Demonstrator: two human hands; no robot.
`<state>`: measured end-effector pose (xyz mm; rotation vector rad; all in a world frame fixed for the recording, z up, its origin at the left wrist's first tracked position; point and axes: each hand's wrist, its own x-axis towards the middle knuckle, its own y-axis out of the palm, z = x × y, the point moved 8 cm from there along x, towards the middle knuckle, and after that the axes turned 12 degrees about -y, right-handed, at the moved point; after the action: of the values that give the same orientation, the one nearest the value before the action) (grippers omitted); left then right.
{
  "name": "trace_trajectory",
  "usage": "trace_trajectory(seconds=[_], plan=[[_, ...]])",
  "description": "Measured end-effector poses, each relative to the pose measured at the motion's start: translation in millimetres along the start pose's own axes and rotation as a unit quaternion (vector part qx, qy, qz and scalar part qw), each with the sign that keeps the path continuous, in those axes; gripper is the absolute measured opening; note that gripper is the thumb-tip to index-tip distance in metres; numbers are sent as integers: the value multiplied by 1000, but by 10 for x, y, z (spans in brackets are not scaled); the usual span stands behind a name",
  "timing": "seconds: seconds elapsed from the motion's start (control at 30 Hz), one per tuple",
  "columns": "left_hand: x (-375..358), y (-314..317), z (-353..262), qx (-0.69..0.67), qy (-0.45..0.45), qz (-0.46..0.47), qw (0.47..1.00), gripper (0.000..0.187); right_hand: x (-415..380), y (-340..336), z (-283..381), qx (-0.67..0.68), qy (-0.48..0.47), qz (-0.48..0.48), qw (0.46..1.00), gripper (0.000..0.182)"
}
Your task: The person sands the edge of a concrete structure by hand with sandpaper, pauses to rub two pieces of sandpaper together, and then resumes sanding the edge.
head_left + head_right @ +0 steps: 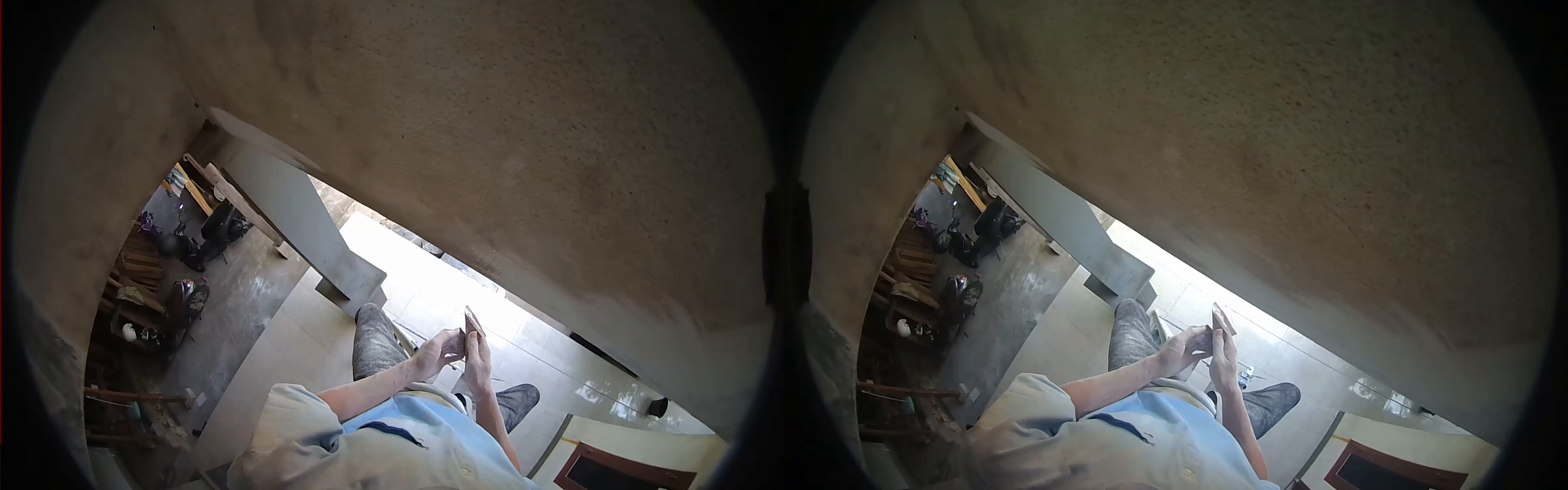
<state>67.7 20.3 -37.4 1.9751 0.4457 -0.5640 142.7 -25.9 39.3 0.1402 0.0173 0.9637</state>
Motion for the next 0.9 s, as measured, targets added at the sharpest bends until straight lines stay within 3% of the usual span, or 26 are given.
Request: trace_trajectory(seconds=[0.07,0.17,0.3,0.33,0.43,0.5,0.6,0.7,0.8,0.87,0.9], plan=[[-40,15,-90,2,20,8,1000,42,66,-55,1,51,7,-39,998,47],[-420,-34,-368,79,74,-117,987,45,62,-297,-244,70,61,-137,986,45],[-991,-287,-1144,165,271,-209,925,46,-19,-659,-424,-72,60,-133,987,47],[-1262,-320,-1454,192,342,-267,880,46,-59,-681,-476,-85,58,-137,985,46],[-2269,89,-2243,333,497,-445,666,46,-232,-970,-981,-161,125,-120,972,44],[-2700,303,-2580,425,538,-540,489,48,-374,-1134,-1357,-188,142,-109,966,44],[-3108,727,-2948,471,553,-616,306,53,-490,-1265,-1670,-210,166,-106,957,45],[-3207,905,-3346,434,544,-580,423,53,-540,-1246,-1654,-213,168,-105,957,45],[-3007,1011,-3273,404,610,-599,327,52,-539,-1129,-1467,-193,171,-119,959,45],[-2979,955,-3181,330,661,-529,417,51,-587,-1176,-1546,-196,183,-130,955,45],[-2976,904,-3162,317,675,-516,421,51,-602,-1194,-1598,-196,190,-135,953,45]])
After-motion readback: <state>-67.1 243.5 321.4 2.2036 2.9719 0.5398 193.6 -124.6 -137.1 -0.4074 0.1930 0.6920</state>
